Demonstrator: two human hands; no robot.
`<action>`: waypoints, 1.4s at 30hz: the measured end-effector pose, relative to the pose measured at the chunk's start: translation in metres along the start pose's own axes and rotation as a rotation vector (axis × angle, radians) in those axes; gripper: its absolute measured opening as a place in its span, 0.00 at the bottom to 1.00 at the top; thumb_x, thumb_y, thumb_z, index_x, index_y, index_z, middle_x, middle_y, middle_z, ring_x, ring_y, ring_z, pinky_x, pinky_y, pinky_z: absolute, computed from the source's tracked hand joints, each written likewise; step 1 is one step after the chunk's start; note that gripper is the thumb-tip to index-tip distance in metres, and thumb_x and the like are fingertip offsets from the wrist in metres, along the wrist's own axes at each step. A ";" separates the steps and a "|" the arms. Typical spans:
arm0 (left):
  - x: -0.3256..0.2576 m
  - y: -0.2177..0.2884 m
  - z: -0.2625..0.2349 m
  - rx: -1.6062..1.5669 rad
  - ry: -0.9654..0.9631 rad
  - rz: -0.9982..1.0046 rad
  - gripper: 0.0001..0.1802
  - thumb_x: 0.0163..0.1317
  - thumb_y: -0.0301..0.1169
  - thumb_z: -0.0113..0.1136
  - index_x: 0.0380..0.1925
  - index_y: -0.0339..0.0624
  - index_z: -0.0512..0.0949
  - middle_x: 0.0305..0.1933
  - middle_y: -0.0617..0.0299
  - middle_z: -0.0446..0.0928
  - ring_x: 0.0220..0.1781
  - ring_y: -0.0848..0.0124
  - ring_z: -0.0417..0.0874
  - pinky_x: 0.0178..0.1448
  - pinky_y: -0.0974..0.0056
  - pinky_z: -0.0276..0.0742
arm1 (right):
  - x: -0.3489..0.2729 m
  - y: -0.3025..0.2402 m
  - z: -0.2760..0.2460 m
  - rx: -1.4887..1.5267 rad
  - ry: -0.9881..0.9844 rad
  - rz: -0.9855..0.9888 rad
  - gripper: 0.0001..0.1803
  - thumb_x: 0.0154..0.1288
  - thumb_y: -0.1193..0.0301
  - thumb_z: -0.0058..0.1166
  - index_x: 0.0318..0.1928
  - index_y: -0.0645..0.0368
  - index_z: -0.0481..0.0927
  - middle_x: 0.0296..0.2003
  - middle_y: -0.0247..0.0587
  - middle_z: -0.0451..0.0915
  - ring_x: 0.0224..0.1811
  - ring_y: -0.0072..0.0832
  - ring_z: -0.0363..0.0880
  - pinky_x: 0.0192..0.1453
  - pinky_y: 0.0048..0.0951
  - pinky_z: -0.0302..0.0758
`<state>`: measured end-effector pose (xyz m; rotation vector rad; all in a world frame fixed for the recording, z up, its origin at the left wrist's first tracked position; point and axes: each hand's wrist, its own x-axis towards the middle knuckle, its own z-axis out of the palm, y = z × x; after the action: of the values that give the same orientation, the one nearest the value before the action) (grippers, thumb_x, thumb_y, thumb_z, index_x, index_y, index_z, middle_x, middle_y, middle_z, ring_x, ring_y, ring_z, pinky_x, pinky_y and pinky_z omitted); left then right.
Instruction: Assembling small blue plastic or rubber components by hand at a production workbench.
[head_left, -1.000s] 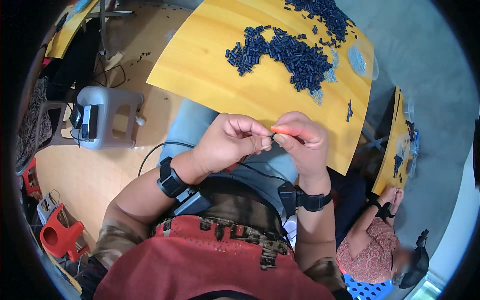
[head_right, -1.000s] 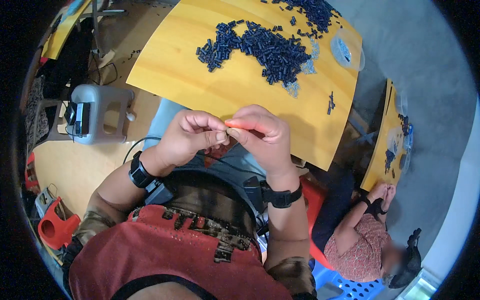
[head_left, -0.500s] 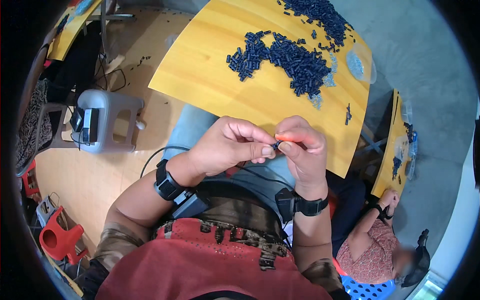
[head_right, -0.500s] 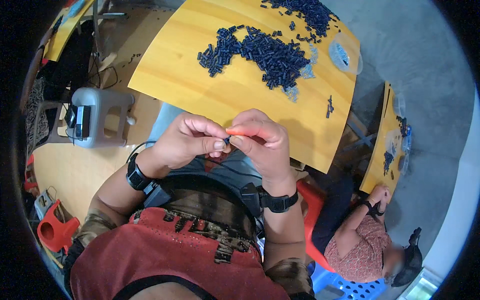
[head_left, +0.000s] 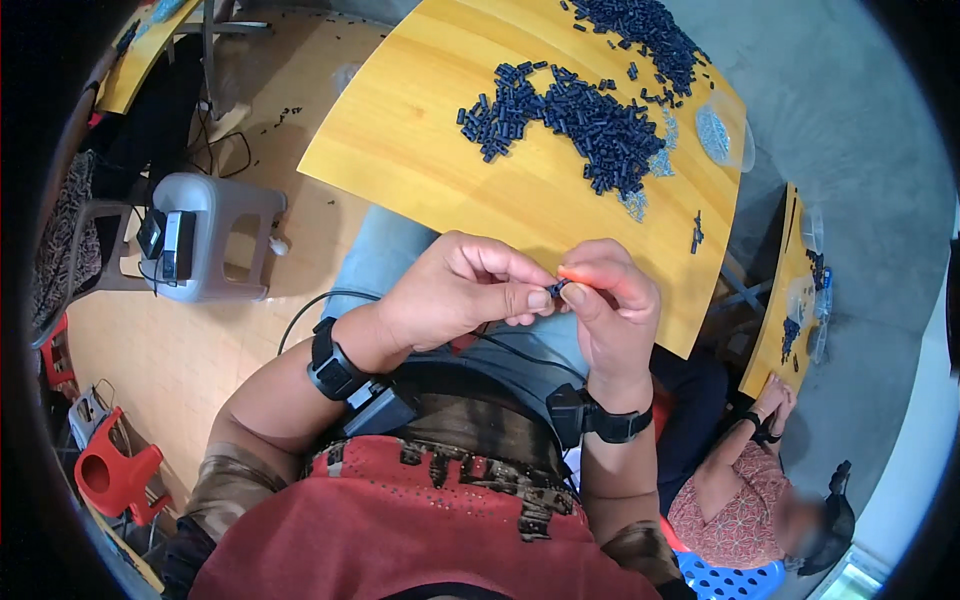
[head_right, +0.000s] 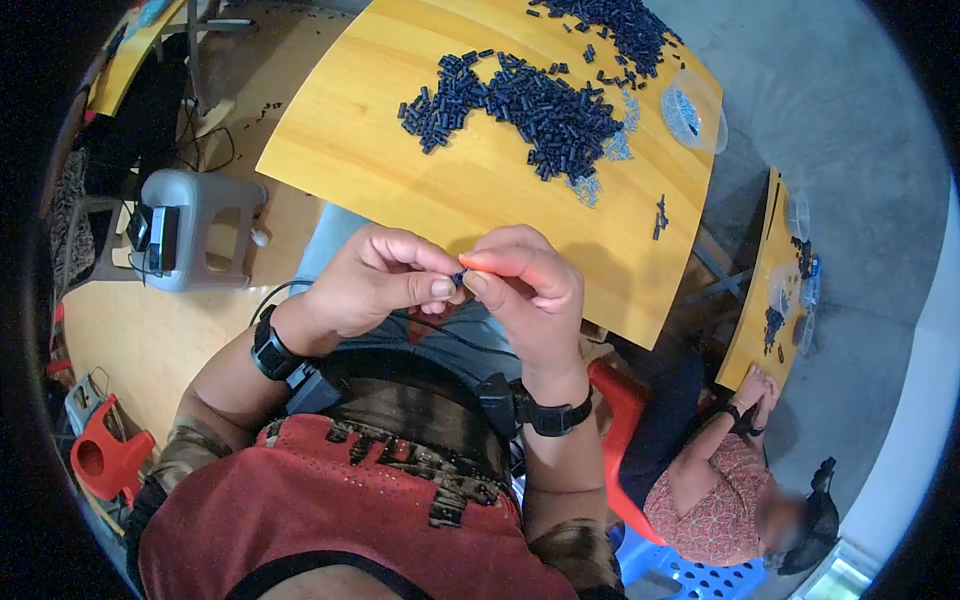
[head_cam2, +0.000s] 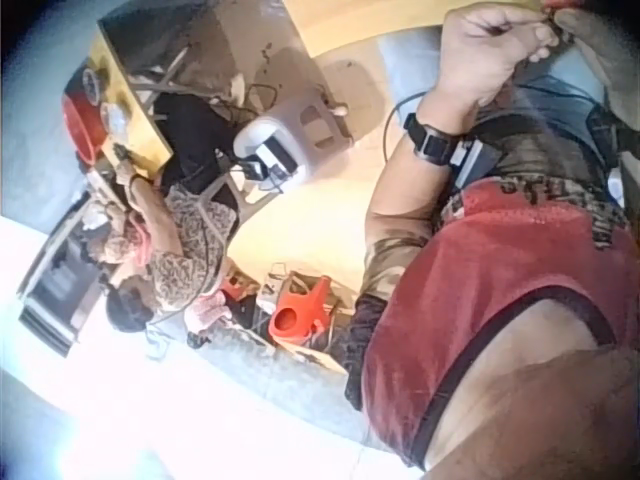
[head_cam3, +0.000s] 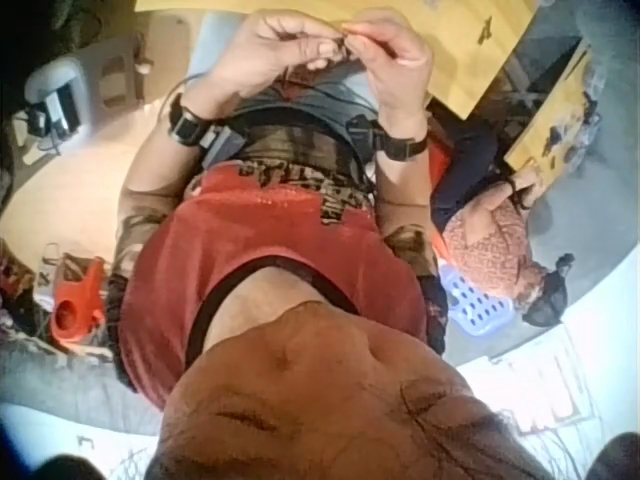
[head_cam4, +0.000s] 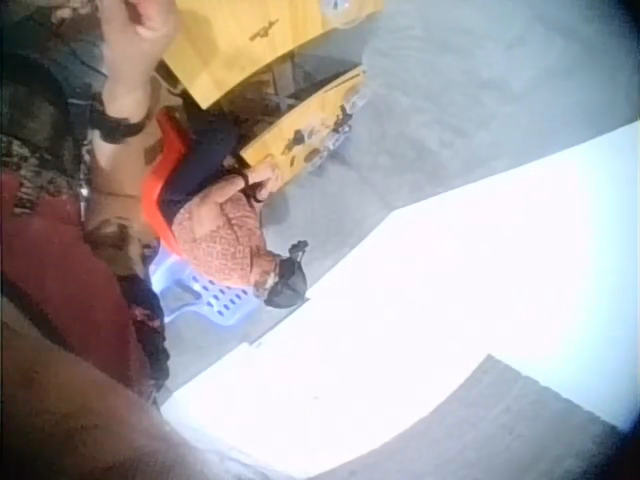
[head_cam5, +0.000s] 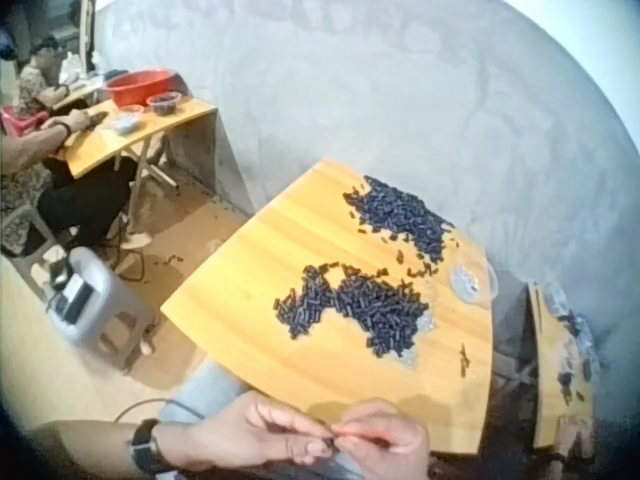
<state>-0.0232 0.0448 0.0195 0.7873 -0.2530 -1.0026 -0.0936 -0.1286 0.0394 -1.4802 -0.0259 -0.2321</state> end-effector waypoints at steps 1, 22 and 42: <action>0.000 0.000 0.000 -0.004 0.000 0.000 0.08 0.59 0.23 0.60 0.40 0.35 0.80 0.33 0.59 0.82 0.31 0.77 0.80 0.36 0.73 0.77 | 0.000 0.000 0.000 -0.038 0.005 -0.015 0.08 0.54 0.80 0.61 0.36 0.64 0.82 0.34 0.39 0.77 0.37 0.24 0.75 0.40 0.21 0.71; 0.002 -0.002 -0.003 -0.011 0.059 -0.054 0.09 0.60 0.26 0.61 0.39 0.34 0.80 0.32 0.60 0.82 0.30 0.79 0.78 0.35 0.75 0.76 | -0.001 0.002 -0.001 -0.187 0.041 -0.025 0.08 0.55 0.81 0.60 0.37 0.63 0.83 0.35 0.37 0.77 0.34 0.21 0.75 0.36 0.18 0.70; 0.003 -0.005 -0.006 0.045 0.079 -0.061 0.06 0.60 0.23 0.59 0.37 0.36 0.81 0.31 0.61 0.81 0.29 0.78 0.79 0.33 0.74 0.75 | -0.001 0.008 0.001 -0.373 -0.007 -0.126 0.08 0.55 0.80 0.60 0.38 0.61 0.83 0.33 0.37 0.78 0.32 0.23 0.75 0.34 0.20 0.69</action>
<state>-0.0211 0.0437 0.0113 0.8782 -0.1847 -1.0237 -0.0930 -0.1271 0.0317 -1.8529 -0.0850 -0.3473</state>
